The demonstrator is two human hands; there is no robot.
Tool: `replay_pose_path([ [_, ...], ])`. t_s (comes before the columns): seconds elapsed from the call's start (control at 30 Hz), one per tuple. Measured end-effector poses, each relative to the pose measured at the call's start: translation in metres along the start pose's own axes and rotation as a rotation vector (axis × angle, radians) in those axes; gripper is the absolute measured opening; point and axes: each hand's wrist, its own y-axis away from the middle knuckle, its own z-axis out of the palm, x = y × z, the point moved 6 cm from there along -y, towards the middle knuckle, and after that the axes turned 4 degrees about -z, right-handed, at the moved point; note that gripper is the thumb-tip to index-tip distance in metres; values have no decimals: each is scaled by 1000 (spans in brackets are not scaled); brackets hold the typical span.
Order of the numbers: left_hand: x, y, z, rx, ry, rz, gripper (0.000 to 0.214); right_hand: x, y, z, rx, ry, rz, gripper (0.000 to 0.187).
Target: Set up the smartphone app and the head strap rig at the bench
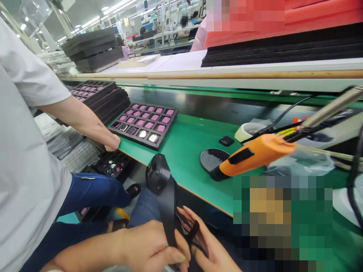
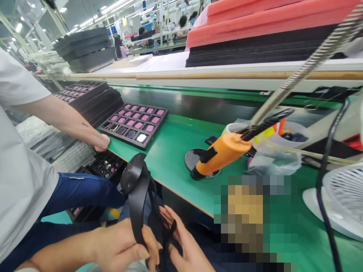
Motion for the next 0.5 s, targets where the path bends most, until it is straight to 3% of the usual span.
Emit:
replay_pose_path([
  [0.17, -19, 18, 26, -202, -59, 132, 38, -37, -41, -13, 210, -230, -80, 62],
  [0.27, -14, 27, 23, -259, 36, 156, 44, -52, -72, -7, 158, -352, -164, 81],
  [0.33, -11, 37, 15, -281, 158, 73, 42, -54, -81, -6, 147, -308, -205, 85],
  [0.4, -18, 53, 1, -214, 378, -84, 33, -53, -79, -10, 246, -176, -222, 76],
  [0.47, -36, 73, -20, 25, 653, -255, 36, -53, -71, -14, 368, -65, -215, 61],
  [0.5, -46, 82, -30, 145, 716, -288, 48, -57, -66, -13, 400, -12, -222, 54],
])
